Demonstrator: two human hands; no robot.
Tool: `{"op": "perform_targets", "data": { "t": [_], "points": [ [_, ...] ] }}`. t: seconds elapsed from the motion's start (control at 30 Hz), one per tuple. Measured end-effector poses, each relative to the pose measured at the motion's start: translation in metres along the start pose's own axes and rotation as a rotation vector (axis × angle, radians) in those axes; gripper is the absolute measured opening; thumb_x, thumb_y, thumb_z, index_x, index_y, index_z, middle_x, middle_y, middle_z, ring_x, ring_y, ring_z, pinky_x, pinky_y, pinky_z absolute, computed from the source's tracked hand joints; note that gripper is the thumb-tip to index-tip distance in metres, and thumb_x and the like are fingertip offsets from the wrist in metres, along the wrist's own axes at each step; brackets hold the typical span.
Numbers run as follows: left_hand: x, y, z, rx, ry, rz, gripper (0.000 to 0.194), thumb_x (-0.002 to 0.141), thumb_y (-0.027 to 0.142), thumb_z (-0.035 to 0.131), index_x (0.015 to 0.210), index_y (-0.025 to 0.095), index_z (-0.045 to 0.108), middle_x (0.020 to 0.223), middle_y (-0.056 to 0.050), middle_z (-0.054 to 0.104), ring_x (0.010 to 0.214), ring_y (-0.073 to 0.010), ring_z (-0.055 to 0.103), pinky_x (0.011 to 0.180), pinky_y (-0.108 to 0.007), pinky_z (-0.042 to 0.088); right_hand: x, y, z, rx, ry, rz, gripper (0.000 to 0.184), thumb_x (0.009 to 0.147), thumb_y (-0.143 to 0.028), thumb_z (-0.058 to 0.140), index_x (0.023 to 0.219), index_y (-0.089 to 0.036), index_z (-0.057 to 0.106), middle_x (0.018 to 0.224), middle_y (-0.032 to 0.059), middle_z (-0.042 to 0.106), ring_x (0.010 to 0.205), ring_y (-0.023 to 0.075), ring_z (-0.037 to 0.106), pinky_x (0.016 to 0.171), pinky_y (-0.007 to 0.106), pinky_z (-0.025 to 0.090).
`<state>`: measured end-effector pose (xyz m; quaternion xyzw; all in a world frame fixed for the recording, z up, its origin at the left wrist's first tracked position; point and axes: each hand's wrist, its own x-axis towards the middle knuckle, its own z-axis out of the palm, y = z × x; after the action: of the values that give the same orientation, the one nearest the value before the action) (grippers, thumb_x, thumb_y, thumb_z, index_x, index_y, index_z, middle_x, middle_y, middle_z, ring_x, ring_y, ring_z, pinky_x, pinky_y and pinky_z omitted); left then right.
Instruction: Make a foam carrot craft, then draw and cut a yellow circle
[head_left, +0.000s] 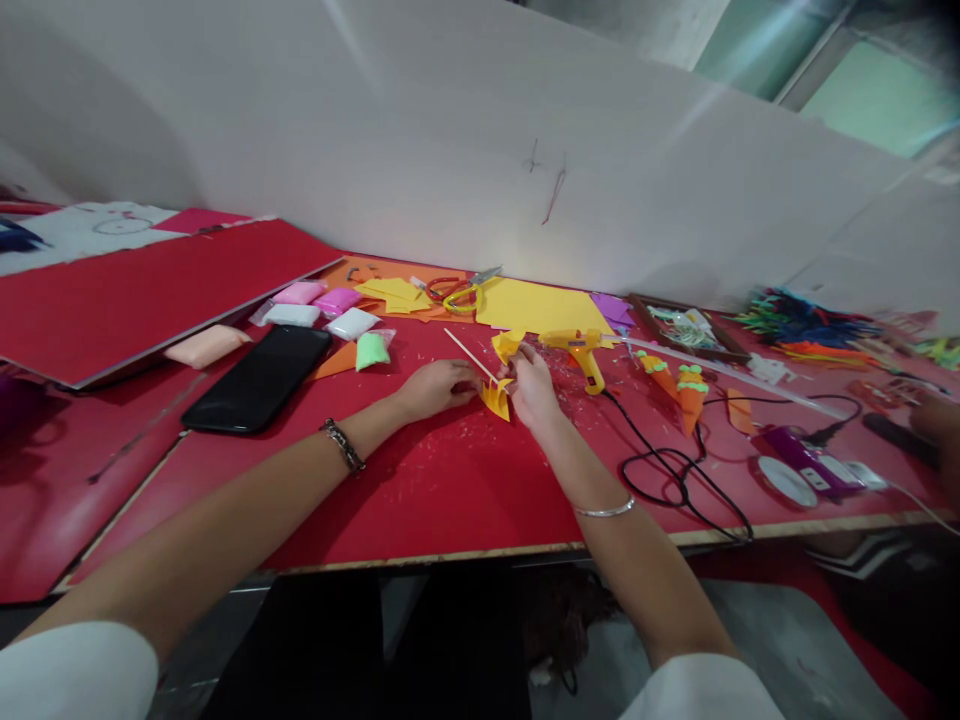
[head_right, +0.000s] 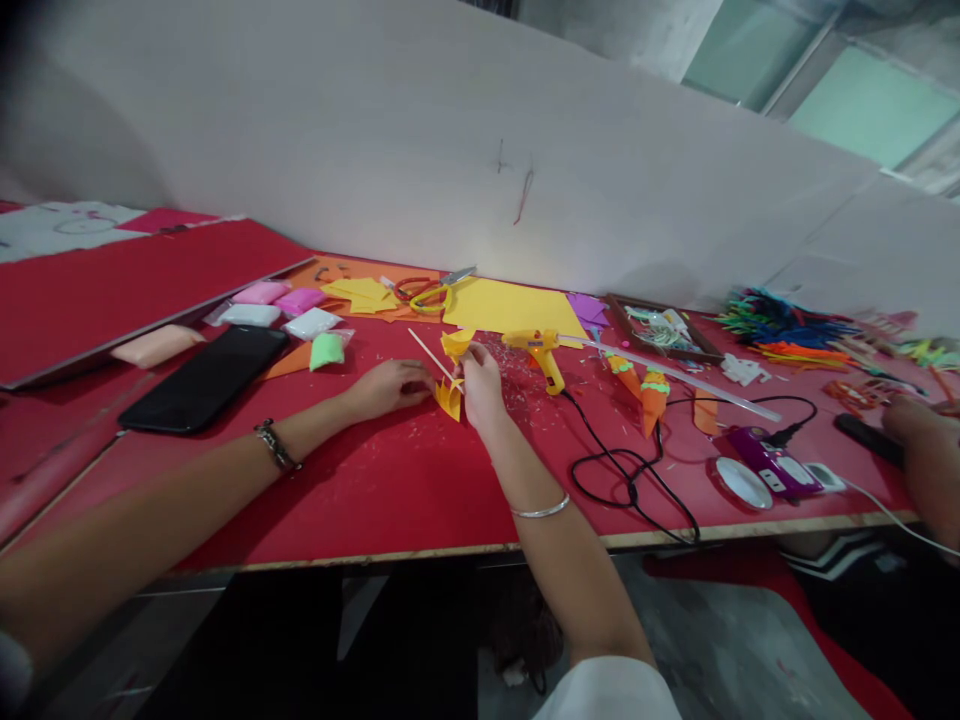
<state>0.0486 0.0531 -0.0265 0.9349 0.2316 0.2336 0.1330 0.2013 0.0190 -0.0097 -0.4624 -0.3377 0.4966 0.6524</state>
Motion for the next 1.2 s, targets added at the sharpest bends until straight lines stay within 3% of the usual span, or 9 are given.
{"op": "perform_targets", "data": {
  "t": [0.27,0.53,0.67,0.77,1.0,1.2],
  "points": [
    [-0.003,0.004,-0.004,-0.094,0.062,-0.044,0.015,0.075,0.018,0.048,0.081,0.015,0.062,0.081,-0.004,0.063,0.076,-0.0122,0.055,0.071,-0.023,0.042,0.003,0.001,-0.004,0.006,0.004,0.004,0.014,0.059,-0.024,0.057,0.07,-0.022,0.048,0.049,-0.0099,0.041,0.041,0.0039,0.036,0.041,0.018,0.028],
    [-0.021,0.005,-0.02,-0.422,0.132,-0.304,0.015,0.072,0.026,0.05,0.075,0.014,0.057,0.07,-0.001,0.06,0.062,-0.0097,0.053,0.059,-0.02,0.041,0.002,0.002,-0.004,-0.024,-0.046,0.035,0.015,0.058,-0.026,0.059,0.068,-0.021,0.049,0.052,-0.0093,0.044,0.045,0.0037,0.038,0.047,0.018,0.032],
    [-0.032,-0.002,-0.025,-0.429,0.093,-0.336,0.017,0.072,0.029,0.05,0.075,0.014,0.057,0.071,-0.001,0.06,0.063,-0.01,0.054,0.06,-0.021,0.042,-0.004,0.001,-0.001,-0.084,-0.096,0.049,0.016,0.058,-0.027,0.061,0.069,-0.02,0.053,0.053,-0.0084,0.047,0.046,0.0043,0.04,0.048,0.018,0.032],
    [-0.04,-0.008,-0.03,-0.338,0.023,-0.285,0.015,0.071,0.026,0.048,0.076,0.015,0.057,0.073,-0.001,0.061,0.066,-0.0108,0.055,0.064,-0.022,0.043,-0.005,0.001,0.0,-0.125,-0.097,0.039,0.015,0.058,-0.027,0.061,0.07,-0.02,0.055,0.056,-0.0076,0.05,0.047,0.0044,0.04,0.048,0.018,0.032],
    [-0.05,-0.015,-0.039,-0.129,-0.029,-0.141,0.012,0.073,0.023,0.048,0.076,0.016,0.058,0.081,-0.003,0.058,0.073,-0.0109,0.054,0.068,-0.022,0.043,0.004,-0.004,-0.008,-0.414,-0.127,-0.174,0.011,0.065,-0.025,0.055,0.072,-0.018,0.058,0.066,-0.0034,0.058,0.058,0.0082,0.05,0.057,0.021,0.038],
    [-0.052,-0.009,-0.039,-0.108,-0.004,-0.217,0.028,0.073,0.037,0.054,0.091,0.015,0.054,0.08,-0.002,0.058,0.069,-0.0115,0.053,0.062,-0.022,0.042,0.009,-0.008,-0.023,-0.865,-0.167,-0.435,0.01,0.066,-0.017,0.051,0.07,-0.019,0.061,0.068,-0.0007,0.061,0.061,0.0115,0.053,0.062,0.024,0.04]
  ]
}}
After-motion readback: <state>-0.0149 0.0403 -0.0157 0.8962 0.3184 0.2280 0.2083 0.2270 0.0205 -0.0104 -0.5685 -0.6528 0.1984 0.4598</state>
